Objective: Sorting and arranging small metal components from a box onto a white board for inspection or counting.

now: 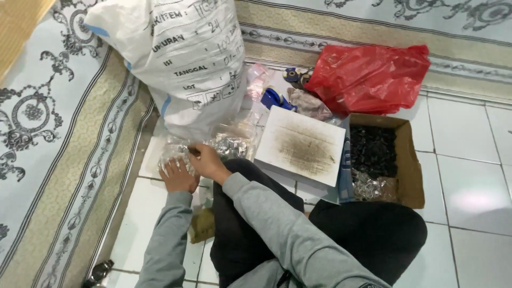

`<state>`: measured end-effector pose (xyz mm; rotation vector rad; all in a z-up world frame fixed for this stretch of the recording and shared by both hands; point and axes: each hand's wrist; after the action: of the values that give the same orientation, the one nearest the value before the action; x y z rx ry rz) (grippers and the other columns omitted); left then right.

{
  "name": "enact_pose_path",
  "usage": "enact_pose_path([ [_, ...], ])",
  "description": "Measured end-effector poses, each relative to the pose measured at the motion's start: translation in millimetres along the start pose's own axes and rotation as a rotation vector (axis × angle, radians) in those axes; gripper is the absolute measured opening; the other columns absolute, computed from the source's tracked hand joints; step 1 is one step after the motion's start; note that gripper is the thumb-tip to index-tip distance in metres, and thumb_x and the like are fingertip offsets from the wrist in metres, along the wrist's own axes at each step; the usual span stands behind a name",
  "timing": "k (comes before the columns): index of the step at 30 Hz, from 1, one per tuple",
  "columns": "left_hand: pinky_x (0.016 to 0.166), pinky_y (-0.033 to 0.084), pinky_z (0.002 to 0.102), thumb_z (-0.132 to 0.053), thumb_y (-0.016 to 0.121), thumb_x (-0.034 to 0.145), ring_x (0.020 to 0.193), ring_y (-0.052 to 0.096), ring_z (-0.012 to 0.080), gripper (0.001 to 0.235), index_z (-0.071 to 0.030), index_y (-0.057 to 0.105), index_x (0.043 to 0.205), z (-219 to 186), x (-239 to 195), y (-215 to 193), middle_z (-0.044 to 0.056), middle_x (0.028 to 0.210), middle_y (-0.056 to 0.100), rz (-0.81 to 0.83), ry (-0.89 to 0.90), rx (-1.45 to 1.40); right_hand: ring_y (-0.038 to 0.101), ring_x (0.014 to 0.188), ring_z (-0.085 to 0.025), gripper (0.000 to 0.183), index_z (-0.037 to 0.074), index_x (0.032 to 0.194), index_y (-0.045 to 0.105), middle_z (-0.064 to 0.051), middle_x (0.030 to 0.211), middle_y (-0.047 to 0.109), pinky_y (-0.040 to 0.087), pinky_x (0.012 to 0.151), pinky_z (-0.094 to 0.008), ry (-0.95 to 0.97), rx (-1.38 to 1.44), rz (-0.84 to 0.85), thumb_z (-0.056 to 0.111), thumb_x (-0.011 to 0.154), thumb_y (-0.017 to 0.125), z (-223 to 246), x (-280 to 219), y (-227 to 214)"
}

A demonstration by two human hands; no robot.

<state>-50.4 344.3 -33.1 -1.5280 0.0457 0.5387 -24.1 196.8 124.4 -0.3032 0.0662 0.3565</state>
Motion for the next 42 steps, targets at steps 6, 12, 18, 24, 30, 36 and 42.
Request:
enact_pose_path([
  [6,0.125,-0.008,0.062,-0.07,0.03,0.103,0.159,0.006,0.0414,0.086,-0.009,0.029,0.163,-12.5,2.6,-30.8,0.024,0.171,0.015,-0.108,-0.008,-0.197,0.066,0.116,-0.038,0.034,-0.007,0.13,0.064,-0.029,0.124,0.067,0.059,0.089,-0.042,-0.113,0.279,-0.172,0.008,0.1,0.06,8.4,-37.0,-39.3],
  [12,0.116,0.03,0.057,-0.057,0.041,0.107,0.144,0.036,0.0459,0.071,0.0,0.06,0.144,-85.2,-14.8,-118.9,0.03,0.151,0.042,-0.303,0.36,-0.393,0.07,0.109,-0.035,0.027,0.008,0.124,0.07,-0.017,0.116,0.068,0.062,0.081,-0.038,-0.148,-0.157,-0.38,0.013,0.098,0.062,-75.8,-68.1,-161.0],
  [18,0.112,0.041,0.055,-0.05,0.057,0.1,0.137,0.052,0.0455,0.066,0.0,0.06,0.143,-224.6,-57.1,-151.2,0.031,0.143,0.055,-0.113,0.774,-0.375,0.054,0.131,-0.045,0.039,-0.002,0.132,0.062,-0.029,0.135,0.057,0.048,0.103,-0.055,0.151,-0.784,-0.29,0.014,0.098,0.058,-123.9,-165.0,-260.8],
  [24,0.117,0.034,0.058,-0.048,0.054,0.098,0.148,0.037,0.0406,0.066,-0.006,0.052,0.148,-343.9,-88.9,-84.6,0.024,0.152,0.044,-0.055,0.903,-0.088,0.053,0.135,-0.039,0.036,0.001,0.127,0.068,-0.022,0.138,0.059,0.047,0.106,-0.047,0.128,-0.682,-0.223,0.023,0.1,0.061,-161.9,-212.6,-310.1],
  [30,0.124,0.014,0.06,-0.045,0.04,0.108,0.155,0.02,0.0441,0.068,-0.003,0.031,0.16,-345.8,-133.6,-69.8,0.029,0.165,0.026,-0.176,0.9,-0.087,0.075,0.095,-0.038,0.033,-0.001,0.125,0.069,-0.03,0.11,0.072,0.061,0.081,-0.044,0.371,-0.177,-0.444,0.011,0.095,0.067,-205.3,-228.0,-429.1],
  [36,0.122,0.015,0.063,-0.048,0.04,0.107,0.155,0.018,0.0461,0.069,-0.003,0.031,0.159,-349.1,-119.7,-51.7,0.031,0.164,0.023,-0.173,0.917,-0.133,0.074,0.105,-0.03,0.039,0.009,0.123,0.073,-0.015,0.109,0.077,0.063,0.08,-0.04,0.723,-0.365,-0.689,0.016,0.085,0.081,-321.8,-240.2,-499.2],
  [42,0.123,0.011,0.065,-0.048,0.04,0.107,0.155,0.016,0.0464,0.068,-0.004,0.033,0.159,-358.6,-118.3,-51.2,0.03,0.165,0.023,-0.202,0.885,-0.204,0.067,0.119,-0.04,0.048,0.005,0.127,0.07,-0.024,0.124,0.07,0.061,0.091,-0.05,0.681,-0.405,-0.538,0.013,0.082,0.083,-289.5,-212.2,-467.8],
])
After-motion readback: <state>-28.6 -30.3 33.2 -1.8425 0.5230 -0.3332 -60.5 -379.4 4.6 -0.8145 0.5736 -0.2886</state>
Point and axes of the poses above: each hand's wrist, its own x-axis towards the middle knuckle, its own y-axis out of the palm, z = x × y
